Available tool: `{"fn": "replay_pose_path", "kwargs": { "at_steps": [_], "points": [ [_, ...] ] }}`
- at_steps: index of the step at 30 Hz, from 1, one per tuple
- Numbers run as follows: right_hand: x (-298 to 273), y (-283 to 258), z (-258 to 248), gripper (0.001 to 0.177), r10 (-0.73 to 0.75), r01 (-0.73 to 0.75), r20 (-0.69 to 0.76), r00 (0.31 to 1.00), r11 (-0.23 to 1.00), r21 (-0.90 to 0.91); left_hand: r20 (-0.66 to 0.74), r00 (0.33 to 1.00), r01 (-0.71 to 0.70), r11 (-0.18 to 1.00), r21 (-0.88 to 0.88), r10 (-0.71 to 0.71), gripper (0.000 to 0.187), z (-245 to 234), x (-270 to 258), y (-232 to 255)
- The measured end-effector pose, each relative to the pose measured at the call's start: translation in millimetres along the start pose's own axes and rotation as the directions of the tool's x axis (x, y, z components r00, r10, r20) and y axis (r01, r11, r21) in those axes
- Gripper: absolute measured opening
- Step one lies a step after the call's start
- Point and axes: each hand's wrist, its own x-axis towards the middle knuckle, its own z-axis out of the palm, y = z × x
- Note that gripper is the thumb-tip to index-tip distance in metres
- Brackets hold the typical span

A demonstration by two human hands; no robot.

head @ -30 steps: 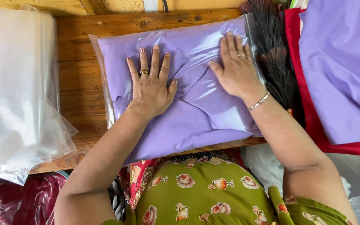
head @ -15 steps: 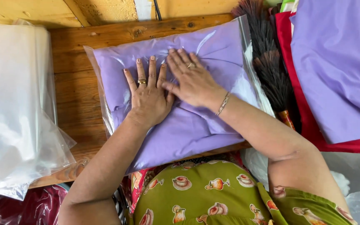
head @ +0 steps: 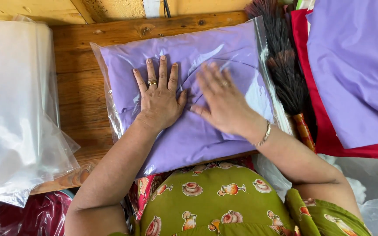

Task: Smoothing a purple fabric item inside a plastic bag and brushing the exterior with a feather duster.

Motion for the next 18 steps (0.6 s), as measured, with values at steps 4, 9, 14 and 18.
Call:
{"fn": "replay_pose_path", "kwargs": {
  "at_steps": [4,9,14,18],
  "points": [
    [-21,6,33,0.078,-0.247,0.247,-0.047,0.968,0.969,0.015,0.096,0.995,0.014,1.000,-0.016,-0.012,0.072,-4,-3,2],
    [-21,64,25,0.081,0.095,-0.091,-0.123,0.988,0.995,0.034,0.057,0.998,0.013,1.000,-0.023,-0.012,0.073,-11,-3,2],
    [-44,16,7,0.080,0.178,-0.173,-0.140,0.974,0.984,0.043,0.068,0.998,0.011,1.000,-0.015,-0.010,0.072,-11,-2,3],
    [-52,2,34,0.076,-0.154,0.156,-0.048,0.987,0.987,0.039,0.091,0.995,0.044,0.999,0.000,-0.044,0.073,-12,-3,1]
  ]
}}
